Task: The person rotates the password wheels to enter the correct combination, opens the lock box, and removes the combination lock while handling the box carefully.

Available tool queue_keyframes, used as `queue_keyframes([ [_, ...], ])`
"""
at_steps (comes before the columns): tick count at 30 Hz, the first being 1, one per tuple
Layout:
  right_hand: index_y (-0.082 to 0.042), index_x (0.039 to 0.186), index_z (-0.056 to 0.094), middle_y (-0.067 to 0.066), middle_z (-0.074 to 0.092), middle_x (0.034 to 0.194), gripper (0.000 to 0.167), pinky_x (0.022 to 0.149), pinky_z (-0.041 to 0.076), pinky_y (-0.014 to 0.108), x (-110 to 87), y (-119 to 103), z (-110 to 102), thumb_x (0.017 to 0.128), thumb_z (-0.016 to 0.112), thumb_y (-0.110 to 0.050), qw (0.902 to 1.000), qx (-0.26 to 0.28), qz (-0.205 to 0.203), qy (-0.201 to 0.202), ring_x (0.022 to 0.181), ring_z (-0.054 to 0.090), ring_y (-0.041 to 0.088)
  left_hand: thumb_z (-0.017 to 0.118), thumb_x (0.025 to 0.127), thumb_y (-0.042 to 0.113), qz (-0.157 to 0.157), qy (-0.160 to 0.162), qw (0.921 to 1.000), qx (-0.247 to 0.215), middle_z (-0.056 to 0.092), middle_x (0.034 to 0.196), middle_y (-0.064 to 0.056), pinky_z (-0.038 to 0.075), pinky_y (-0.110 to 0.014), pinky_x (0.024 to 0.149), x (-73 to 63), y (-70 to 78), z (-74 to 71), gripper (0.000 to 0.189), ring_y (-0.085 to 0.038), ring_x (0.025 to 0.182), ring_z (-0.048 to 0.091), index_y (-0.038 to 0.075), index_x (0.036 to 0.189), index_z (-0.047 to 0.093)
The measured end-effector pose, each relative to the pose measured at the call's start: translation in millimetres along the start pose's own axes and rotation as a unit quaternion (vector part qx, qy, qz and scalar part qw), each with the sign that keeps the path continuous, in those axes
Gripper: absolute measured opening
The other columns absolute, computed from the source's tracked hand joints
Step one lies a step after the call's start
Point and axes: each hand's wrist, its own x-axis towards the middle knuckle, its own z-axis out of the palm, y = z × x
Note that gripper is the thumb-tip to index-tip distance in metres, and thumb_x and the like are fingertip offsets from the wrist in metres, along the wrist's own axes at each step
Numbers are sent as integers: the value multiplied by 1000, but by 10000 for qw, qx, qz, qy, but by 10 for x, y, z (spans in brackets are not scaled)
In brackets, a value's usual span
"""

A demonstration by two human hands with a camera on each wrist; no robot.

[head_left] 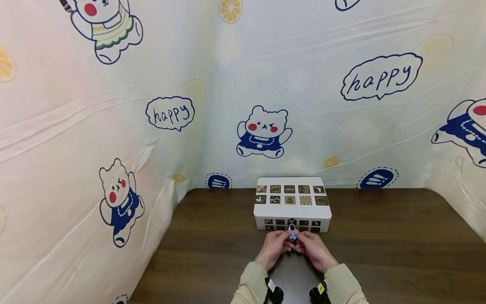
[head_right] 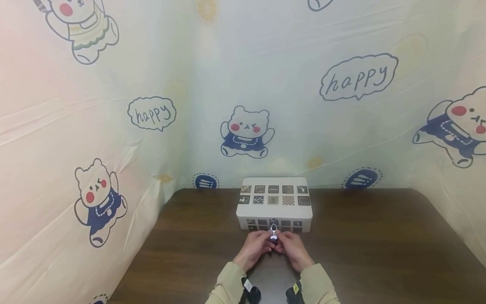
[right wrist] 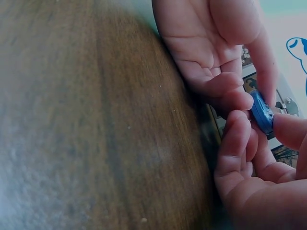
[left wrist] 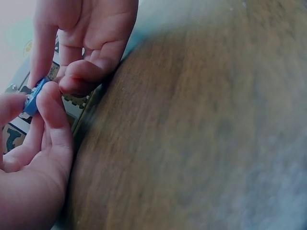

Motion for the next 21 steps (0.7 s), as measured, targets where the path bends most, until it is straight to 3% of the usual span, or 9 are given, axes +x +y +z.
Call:
queue_keyframes([
  [7,1,92,57,2,55,75,23,63,51,20,15,5,4,100,51,-19,10000,-18,24,72,67,55,10,54,95,26,-155,108,9996,-233,63,69,0,51,-18,56,22,-4,-8,32,-6,59,60,-4,101,64],
  [21,5,97,57,1,56,77,25,63,51,20,17,27,-1,99,52,-20,9999,-70,-50,60,68,55,10,59,91,16,86,89,9999,50,61,62,2,47,-15,51,15,-7,39,23,-4,54,57,-5,95,67],
])
